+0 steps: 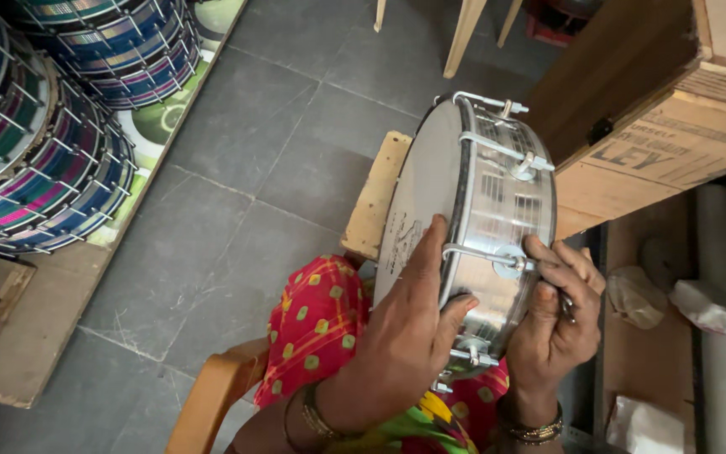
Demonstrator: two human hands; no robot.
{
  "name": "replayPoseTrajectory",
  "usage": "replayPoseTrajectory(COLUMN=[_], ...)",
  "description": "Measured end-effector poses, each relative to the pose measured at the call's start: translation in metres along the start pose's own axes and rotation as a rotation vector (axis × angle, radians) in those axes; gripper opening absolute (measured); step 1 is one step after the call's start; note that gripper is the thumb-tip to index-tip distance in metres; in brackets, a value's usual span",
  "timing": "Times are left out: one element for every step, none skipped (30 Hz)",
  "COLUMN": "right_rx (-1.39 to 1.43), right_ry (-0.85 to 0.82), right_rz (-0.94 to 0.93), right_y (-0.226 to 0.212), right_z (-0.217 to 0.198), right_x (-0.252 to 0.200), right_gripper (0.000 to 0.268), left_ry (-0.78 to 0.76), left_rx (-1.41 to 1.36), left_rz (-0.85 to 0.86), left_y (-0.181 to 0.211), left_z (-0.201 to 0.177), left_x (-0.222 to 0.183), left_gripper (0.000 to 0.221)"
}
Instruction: The person tightens and secures the metal lugs around the rim of a snare drum using a small wrench, turning the tool repeatedly on each bolt while holding the drum steady with their other hand.
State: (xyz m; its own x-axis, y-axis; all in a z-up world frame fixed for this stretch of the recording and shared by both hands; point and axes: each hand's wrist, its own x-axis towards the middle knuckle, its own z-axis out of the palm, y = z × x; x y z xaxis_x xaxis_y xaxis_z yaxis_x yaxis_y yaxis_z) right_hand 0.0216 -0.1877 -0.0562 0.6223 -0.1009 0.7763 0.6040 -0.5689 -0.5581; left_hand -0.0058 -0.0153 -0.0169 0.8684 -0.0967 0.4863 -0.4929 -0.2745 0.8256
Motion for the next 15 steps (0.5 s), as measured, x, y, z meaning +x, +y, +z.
replayPoseTrajectory(right_rx=[0.002,-0.003,-0.008,-0.023,-0.031,-0.042,-0.044,-0.049,-0.054,-0.053,-0.053,-0.053,-0.054,-0.056,-0.059], right_ry=[0.007,0.009,0.012,0.01,0.008,0.007,0.005,0.001,-0.003,-0.007,-0.016,-0.022,-0.031,-0.035,-0.039], right_rz=[0.004,0.0,-0.004,-0.014,-0.021,-0.023,-0.022,-0.018,-0.013,-0.01,-0.008,-0.008,-0.008,-0.001,0.006], right_y=[-0.0007,-0.0012,-0.0018,-0.0031,-0.0031,-0.0035,-0.0028,-0.0032,-0.0039,-0.0037,-0.0043,-0.0046,-0.0053,-0.0059,-0.0061], right_z=[0.0003,0.0004,0.0006,-0.0001,0.0003,-0.0002,-0.0001,-0.0009,-0.0016,-0.0015,-0.0023,-0.0021,-0.0027,-0.0032,-0.0034], right_x=[-0.0007,-0.0007,-0.0005,-0.0007,0.0002,-0.0002,0.0004,0.0004,0.0006,0.0019,0.0031,0.0049,0.0062,0.0063,0.006], right_gripper=[0.014,0.014,0.013,0.012,0.012,0.011,0.011,0.011,0.011,0.011,0.011,0.011,0.011,0.011,0.011], left_ry=[-0.006,-0.01,-0.016,-0.023,-0.03,-0.027,-0.024,-0.024,-0.036,-0.044,-0.052,-0.051,-0.05,-0.05,-0.06], left_rx=[-0.006,-0.01,-0.009,-0.011,-0.012,0.013,0.039,0.06,0.05,0.044,0.037,0.021,0.004,-0.013,-0.013], left_rz=[-0.016,-0.032,-0.027,-0.023,-0.018,0.008,0.035,0.061,0.045,0.031,0.018,0.003,-0.012,-0.032,-0.028], left_y=[-0.0012,-0.0019,-0.0022,-0.0023,-0.0025,-0.0025,-0.0025,-0.002,-0.0011,-0.0004,0.0004,0.0011,0.0024,0.0034,0.0033], left_z=[0.0025,0.004,0.0041,0.0038,0.0036,0.0029,0.0018,0.0007,-0.0002,-0.0008,-0.0011,-0.0016,-0.002,-0.0022,-0.0025], left_x=[0.0001,0.0003,-0.0002,-0.0005,-0.0001,-0.0001,0.0001,-0.0001,-0.0003,0.0003,0.0012,0.0026,0.0031,0.0028,0.0029], left_gripper=[0.071,0.073,0.074,0.075,0.076,0.074,0.073,0.071,0.071,0.071,0.07,0.071,0.072,0.074,0.073])
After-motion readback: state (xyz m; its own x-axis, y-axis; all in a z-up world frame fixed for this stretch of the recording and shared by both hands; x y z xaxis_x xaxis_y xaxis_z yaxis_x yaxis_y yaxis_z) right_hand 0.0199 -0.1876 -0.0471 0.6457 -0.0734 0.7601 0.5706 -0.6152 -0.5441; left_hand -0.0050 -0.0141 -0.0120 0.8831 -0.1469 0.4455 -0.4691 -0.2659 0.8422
